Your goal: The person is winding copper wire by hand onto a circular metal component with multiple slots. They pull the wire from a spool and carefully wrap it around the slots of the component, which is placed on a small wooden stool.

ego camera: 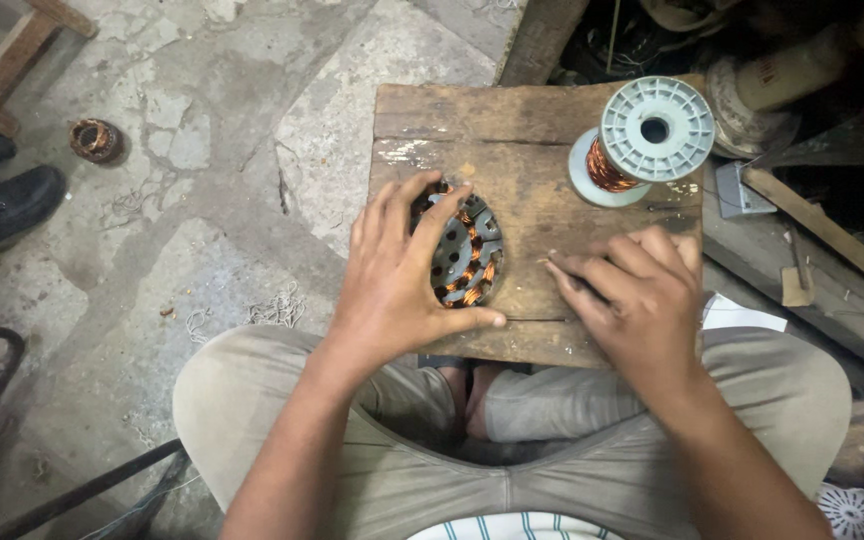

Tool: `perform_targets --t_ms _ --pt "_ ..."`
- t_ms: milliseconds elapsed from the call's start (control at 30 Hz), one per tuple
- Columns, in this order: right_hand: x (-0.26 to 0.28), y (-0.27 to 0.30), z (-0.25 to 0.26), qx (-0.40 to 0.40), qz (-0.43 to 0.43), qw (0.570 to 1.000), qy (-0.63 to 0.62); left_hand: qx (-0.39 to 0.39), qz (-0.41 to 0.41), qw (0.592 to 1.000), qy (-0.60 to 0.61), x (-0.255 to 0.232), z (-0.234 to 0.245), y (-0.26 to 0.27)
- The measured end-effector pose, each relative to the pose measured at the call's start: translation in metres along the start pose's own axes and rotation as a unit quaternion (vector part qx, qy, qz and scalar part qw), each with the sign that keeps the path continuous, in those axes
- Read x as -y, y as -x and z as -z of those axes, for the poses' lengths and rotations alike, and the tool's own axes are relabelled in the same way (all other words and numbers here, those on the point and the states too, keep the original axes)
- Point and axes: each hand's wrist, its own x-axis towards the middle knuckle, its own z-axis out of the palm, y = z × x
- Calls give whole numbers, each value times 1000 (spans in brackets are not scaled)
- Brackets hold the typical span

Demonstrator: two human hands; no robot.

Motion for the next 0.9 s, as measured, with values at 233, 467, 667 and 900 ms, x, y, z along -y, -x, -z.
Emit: perform_targets --t_ms 233,467,667,900 --pt "8 -10 -4 -17 13 1000 8 7 -18 1000 11 2 2 1" --pt "-3 -3 6 -49 -14 997 -58 11 -21 1000 -21 2 1 0" --pt "-28 -2 20 128 -29 984 -123 0 -19 1000 -23 1 -2 2" --pt "14 -5 -1 54 26 997 -47 -13 -27 999 -20 0 -2 2"
